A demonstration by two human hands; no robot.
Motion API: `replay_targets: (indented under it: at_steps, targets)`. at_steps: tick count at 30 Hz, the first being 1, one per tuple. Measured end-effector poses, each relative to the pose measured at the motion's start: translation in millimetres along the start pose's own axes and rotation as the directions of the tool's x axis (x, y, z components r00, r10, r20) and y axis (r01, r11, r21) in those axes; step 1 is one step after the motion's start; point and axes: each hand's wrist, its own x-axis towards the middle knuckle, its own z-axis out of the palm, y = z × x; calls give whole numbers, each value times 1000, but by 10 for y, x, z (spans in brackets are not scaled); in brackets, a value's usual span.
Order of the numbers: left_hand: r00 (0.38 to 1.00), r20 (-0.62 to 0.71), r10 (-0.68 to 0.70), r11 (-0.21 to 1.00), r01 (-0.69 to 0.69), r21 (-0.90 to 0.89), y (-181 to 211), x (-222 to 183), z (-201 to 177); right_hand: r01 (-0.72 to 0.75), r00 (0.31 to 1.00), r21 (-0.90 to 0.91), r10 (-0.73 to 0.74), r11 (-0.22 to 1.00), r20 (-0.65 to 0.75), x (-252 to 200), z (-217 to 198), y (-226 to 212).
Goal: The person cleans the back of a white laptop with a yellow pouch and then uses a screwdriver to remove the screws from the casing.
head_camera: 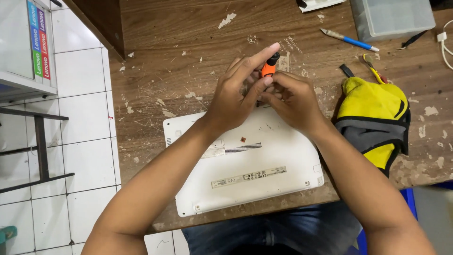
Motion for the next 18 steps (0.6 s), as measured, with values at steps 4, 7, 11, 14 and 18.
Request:
replay_targets:
  at_steps: [4,7,11,14,18]
  targets:
    - [997,48,61,998,-61,16,-11,40,-83,49,998,-23,-50,999,-28,4,14,11]
    - [997,83,7,1000,-5,-28,-33,58,-141,83,997,-71,-82,994,6,15,16,8]
    - [998,63,-30,996,35,-82,-53,13,-108,62,998,-51,-63,997,-30,8,58,-4]
    - [997,33,-69,988,73,-138,-59,-42,-40,-11,999,3,11,1000,-50,-14,83,6]
    - [997,-26,-70,993,68,-98,36,-100,-15,-93,993,124,101,988,-57,-33,105,-32]
